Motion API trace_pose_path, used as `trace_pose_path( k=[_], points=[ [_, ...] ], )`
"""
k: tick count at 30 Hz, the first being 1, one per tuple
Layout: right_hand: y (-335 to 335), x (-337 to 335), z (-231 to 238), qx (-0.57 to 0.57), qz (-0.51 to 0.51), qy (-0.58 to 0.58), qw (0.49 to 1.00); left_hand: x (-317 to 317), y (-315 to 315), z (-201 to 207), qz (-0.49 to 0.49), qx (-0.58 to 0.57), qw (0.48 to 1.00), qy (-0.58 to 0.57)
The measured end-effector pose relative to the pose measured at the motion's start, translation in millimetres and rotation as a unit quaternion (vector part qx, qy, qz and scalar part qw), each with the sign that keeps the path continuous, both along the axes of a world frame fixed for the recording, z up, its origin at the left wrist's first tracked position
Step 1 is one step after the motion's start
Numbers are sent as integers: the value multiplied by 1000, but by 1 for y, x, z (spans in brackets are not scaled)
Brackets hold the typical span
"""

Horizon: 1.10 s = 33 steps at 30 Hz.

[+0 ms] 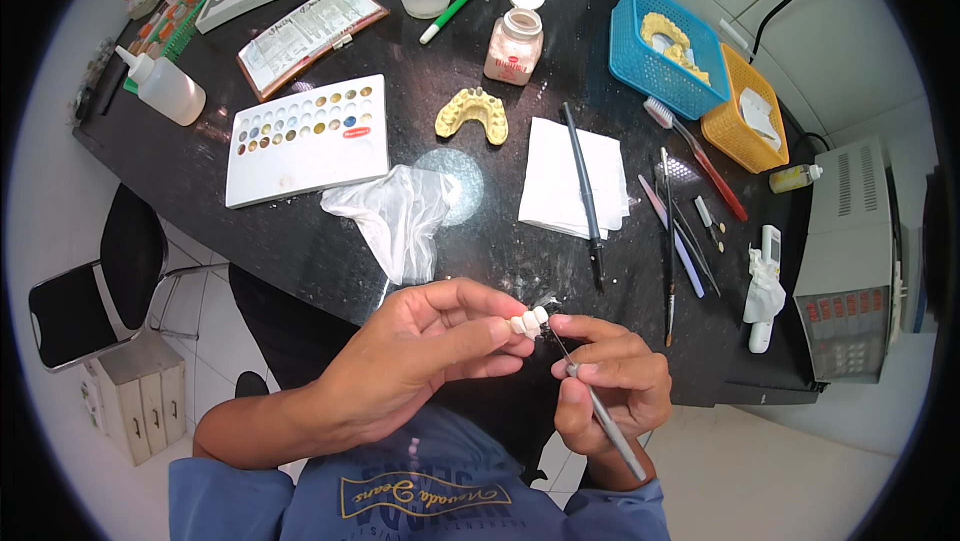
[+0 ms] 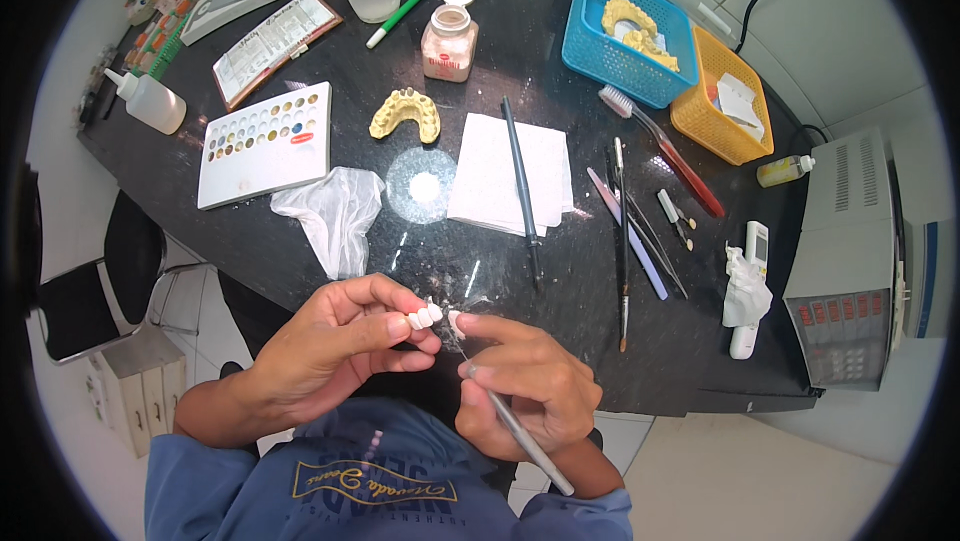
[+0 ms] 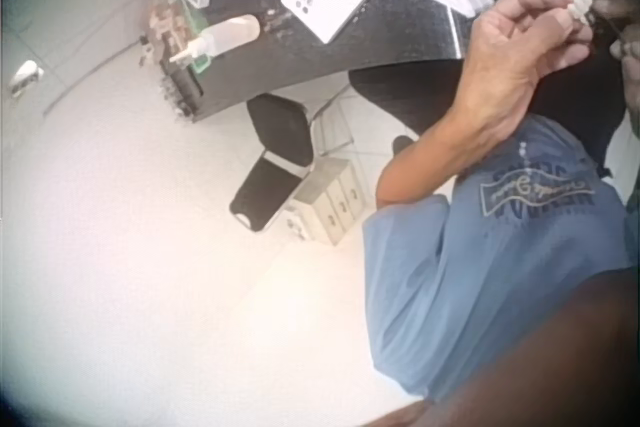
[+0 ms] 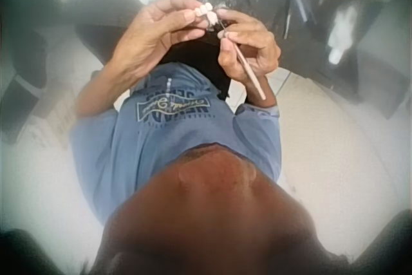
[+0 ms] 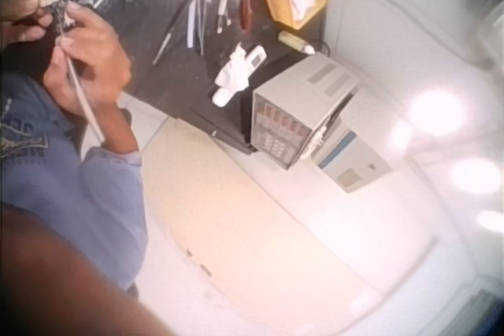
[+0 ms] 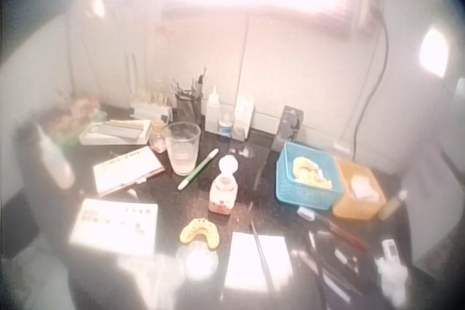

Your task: The person is working on a small dental prosthesis, likely a partial denture or bridge, using a fine brush to apply a pink material and a metal tool to shape it. They are seated at a workbench with various dental tools, a color palette, and a yellow dental cast visible. The person repeatedly applies material and refines the shape of the prosthesis.

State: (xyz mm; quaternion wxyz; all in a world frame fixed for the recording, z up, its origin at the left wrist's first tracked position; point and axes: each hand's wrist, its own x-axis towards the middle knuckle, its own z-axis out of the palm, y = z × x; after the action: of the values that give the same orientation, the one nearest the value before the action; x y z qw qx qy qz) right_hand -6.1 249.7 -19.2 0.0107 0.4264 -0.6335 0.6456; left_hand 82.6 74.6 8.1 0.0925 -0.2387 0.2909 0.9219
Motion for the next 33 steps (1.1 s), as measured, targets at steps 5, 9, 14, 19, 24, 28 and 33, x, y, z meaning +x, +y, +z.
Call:
trace_pose_path(
  k=[5,9,14,19,24,28,33],
  points=[
    [-5,4,-2,-78,-47,-43,995,2,0,-1,16,2,1000,9],
    [1,-3,5,-50,-60,-94,992,5,0,-2,26,-8,999,27],
    [26,-44,42,-21,-90,-72,993,4,1,5,37,-55,997,36],
    [28,-71,81,129,-111,-174,970,-16,-15,5,13,-185,978,94],
    [30,-94,72,346,-68,-97,931,-67,-27,12,-62,-319,931,166],
    [15,-93,62,456,-55,29,888,-100,-31,7,-86,-361,910,186],
    [6,-95,54,471,-68,115,872,-117,-34,-13,-90,-357,910,192]
  ],
)
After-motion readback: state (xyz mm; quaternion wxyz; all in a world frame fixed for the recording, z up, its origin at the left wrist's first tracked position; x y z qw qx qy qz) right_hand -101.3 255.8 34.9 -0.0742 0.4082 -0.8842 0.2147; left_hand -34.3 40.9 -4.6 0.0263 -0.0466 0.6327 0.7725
